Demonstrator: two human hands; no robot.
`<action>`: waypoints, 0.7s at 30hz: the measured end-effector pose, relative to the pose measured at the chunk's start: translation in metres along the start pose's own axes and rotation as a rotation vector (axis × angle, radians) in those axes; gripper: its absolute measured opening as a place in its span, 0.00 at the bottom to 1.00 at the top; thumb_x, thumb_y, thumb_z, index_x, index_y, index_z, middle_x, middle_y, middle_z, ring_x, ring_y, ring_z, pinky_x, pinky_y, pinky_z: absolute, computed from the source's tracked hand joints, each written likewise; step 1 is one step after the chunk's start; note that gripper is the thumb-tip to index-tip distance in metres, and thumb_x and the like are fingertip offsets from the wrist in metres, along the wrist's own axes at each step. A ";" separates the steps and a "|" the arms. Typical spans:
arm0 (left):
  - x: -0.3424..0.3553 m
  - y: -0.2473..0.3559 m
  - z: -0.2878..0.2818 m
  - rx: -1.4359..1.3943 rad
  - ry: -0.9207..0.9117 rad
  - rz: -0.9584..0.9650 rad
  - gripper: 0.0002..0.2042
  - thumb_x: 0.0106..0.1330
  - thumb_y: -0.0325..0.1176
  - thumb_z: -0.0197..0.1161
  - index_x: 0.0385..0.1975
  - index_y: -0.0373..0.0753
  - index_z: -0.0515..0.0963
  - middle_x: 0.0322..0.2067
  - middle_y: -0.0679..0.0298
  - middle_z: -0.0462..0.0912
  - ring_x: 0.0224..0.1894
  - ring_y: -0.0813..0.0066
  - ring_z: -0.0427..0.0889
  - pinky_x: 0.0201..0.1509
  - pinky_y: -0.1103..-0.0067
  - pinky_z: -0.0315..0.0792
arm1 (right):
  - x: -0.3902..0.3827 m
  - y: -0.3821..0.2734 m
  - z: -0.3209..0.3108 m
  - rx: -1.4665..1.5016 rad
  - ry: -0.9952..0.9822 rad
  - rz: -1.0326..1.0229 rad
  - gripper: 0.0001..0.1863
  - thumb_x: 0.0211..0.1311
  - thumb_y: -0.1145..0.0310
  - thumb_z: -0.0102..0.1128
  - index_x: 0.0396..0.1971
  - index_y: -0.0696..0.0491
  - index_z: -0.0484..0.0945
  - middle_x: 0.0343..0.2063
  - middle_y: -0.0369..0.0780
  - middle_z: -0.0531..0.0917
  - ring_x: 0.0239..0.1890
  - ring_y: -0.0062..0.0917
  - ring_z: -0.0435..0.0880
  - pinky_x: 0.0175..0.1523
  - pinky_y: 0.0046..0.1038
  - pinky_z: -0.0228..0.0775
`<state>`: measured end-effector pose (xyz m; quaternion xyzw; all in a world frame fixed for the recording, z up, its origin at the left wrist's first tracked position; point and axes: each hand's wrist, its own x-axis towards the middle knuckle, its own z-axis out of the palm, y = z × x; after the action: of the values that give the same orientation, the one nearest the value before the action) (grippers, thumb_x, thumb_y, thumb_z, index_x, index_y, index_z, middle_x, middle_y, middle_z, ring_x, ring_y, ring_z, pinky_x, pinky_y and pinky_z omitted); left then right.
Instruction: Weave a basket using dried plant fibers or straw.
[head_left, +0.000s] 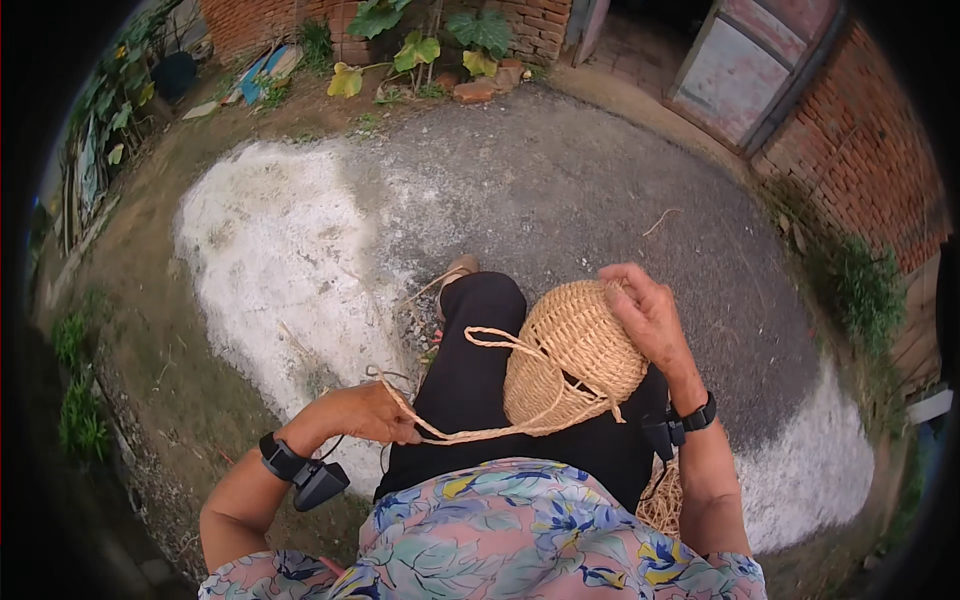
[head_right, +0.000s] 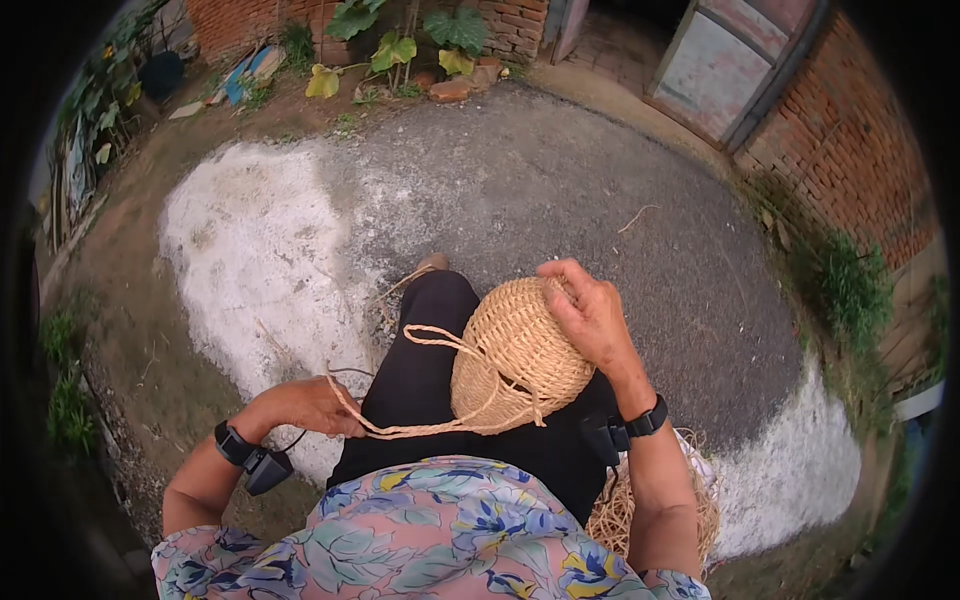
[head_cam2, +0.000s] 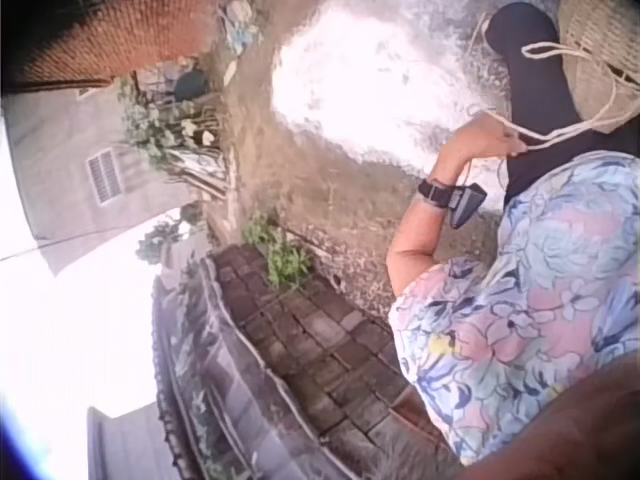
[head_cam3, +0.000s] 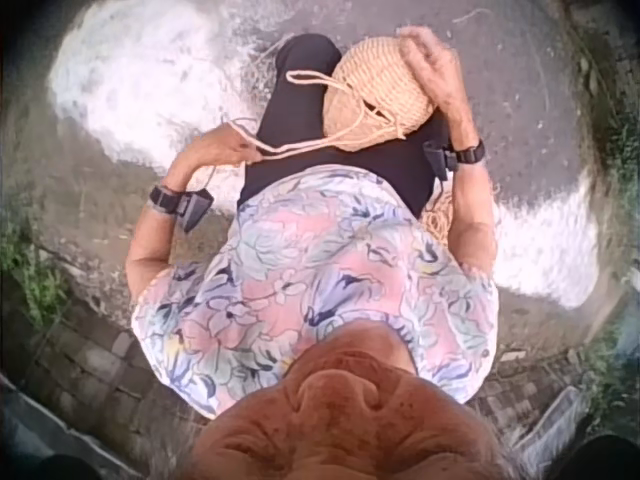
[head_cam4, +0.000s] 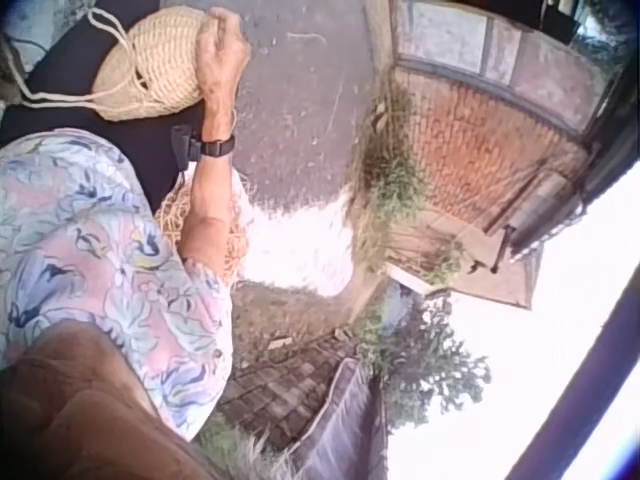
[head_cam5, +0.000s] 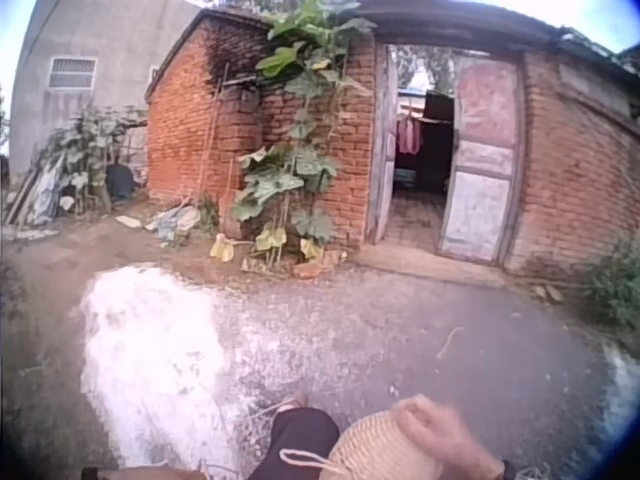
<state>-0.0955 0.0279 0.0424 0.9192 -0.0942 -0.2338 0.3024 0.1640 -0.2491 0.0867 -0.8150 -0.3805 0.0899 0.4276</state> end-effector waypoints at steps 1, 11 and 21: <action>-0.003 0.024 -0.017 -0.350 -0.269 -0.044 0.10 0.66 0.36 0.61 0.31 0.34 0.79 0.20 0.57 0.81 0.17 0.70 0.77 0.24 0.75 0.70 | 0.001 -0.003 0.002 -0.193 0.025 -0.048 0.10 0.62 0.70 0.54 0.41 0.55 0.79 0.16 0.41 0.79 0.19 0.25 0.79 0.28 0.29 0.69; 0.100 0.064 -0.024 -0.146 0.647 0.166 0.07 0.61 0.23 0.62 0.34 0.35 0.71 0.26 0.53 0.82 0.29 0.54 0.83 0.32 0.68 0.76 | 0.012 -0.008 0.018 -0.216 0.140 -0.037 0.09 0.58 0.69 0.55 0.37 0.54 0.78 0.12 0.42 0.75 0.16 0.30 0.76 0.26 0.33 0.65; 0.103 0.068 -0.005 0.010 0.764 0.290 0.04 0.57 0.26 0.66 0.26 0.36 0.76 0.22 0.57 0.80 0.26 0.60 0.83 0.29 0.69 0.76 | 0.002 -0.015 0.013 -0.117 0.183 -0.057 0.07 0.61 0.70 0.56 0.35 0.55 0.79 0.13 0.39 0.75 0.16 0.21 0.73 0.24 0.27 0.63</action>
<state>-0.0055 -0.0565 0.0481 0.9186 -0.1048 0.1700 0.3409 0.1510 -0.2342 0.0906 -0.8323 -0.3675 -0.0196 0.4145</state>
